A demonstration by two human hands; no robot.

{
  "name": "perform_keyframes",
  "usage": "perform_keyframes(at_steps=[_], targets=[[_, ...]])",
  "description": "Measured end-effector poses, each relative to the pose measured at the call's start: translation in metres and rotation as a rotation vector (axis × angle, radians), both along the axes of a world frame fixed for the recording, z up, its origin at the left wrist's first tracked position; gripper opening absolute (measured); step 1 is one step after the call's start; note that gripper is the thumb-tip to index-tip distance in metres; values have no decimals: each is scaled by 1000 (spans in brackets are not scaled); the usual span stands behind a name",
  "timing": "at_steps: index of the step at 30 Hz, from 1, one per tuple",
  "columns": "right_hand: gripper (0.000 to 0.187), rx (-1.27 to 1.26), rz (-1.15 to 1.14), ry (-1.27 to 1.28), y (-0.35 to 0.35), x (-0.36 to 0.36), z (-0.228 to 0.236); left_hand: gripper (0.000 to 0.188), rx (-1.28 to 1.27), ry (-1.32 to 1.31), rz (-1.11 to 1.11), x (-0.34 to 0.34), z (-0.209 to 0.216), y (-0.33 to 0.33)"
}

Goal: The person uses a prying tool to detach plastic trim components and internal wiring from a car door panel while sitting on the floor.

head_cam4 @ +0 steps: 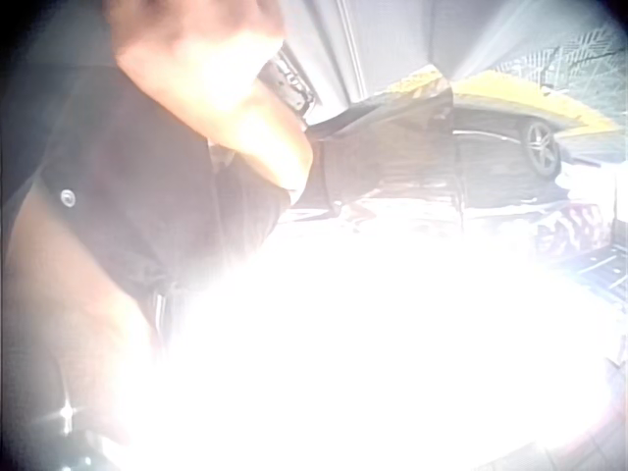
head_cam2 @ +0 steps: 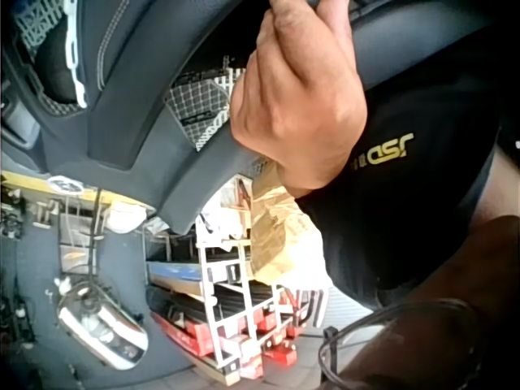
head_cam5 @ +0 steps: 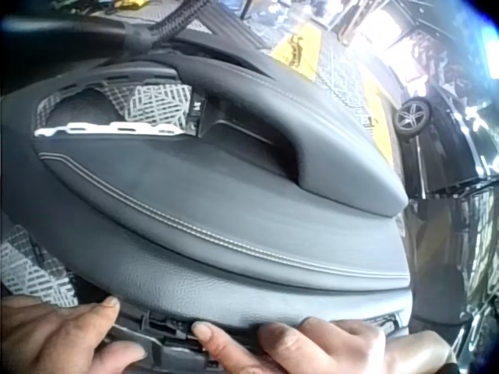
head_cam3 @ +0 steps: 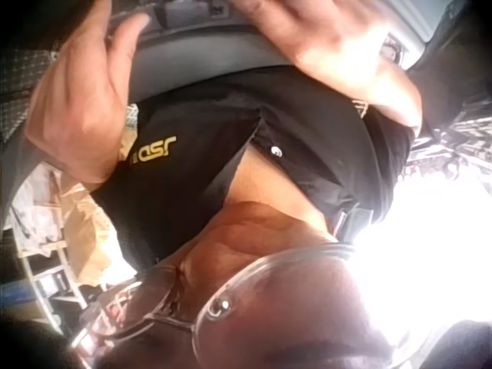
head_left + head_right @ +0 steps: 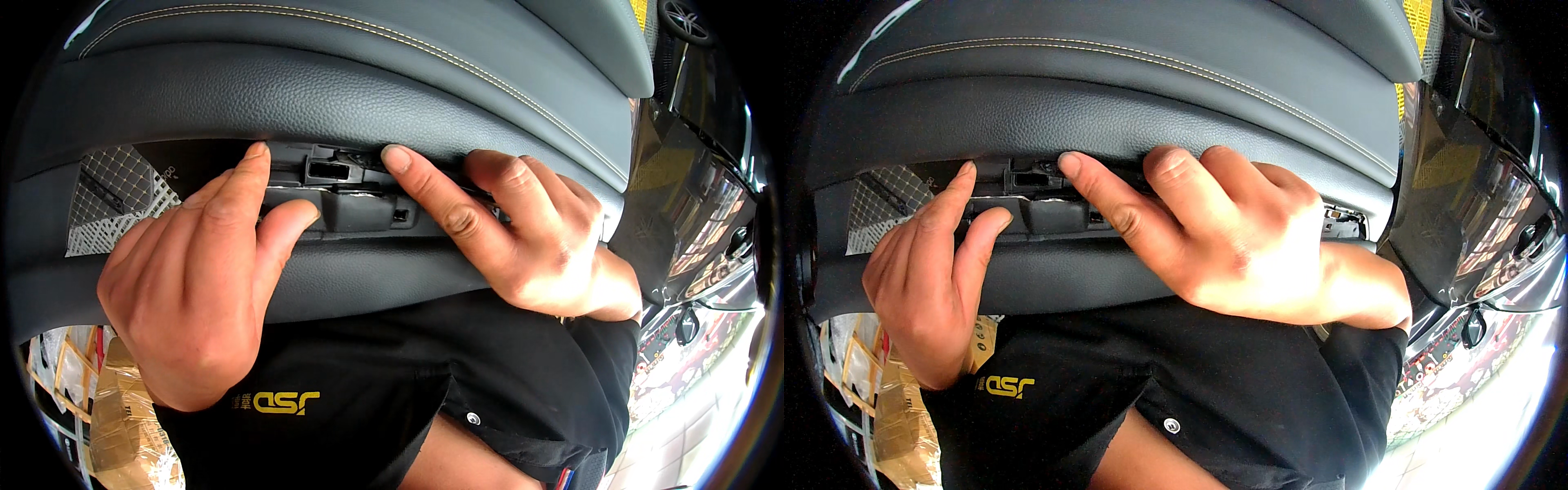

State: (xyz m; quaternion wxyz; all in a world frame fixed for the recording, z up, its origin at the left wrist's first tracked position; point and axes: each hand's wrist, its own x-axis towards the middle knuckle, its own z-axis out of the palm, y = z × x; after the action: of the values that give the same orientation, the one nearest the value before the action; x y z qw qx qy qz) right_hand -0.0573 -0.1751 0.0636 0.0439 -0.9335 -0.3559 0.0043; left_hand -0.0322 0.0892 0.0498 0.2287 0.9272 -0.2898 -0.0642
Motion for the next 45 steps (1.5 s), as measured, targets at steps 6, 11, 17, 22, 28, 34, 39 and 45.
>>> perform_keyframes(at_steps=[6,11,17,22,28,34,39,45], targets=[[65,-103,42,-93,2,-2,0,42,-7,11,-7,0,0,1],[66,-142,23,-167,2,-7,-2,42,-35,37,-51,5,0,2],[65,-141,-48,-111,8,-12,6,44,-45,23,-54,4,0,2],[62,-7,-11,-105,-5,-8,-7,44,11,31,-53,2,3,0],[59,74,-59,10,-4,-3,-4,44,4,14,-66,3,2,1],[58,66,-69,18,-2,-3,-4,44,6,14,-70,3,2,2],[57,-21,-24,-137,1,-6,-6,43,-1,14,-72,4,3,2],[57,-5,17,-259,-2,-7,-12,42,17,26,-58,3,5,2]])
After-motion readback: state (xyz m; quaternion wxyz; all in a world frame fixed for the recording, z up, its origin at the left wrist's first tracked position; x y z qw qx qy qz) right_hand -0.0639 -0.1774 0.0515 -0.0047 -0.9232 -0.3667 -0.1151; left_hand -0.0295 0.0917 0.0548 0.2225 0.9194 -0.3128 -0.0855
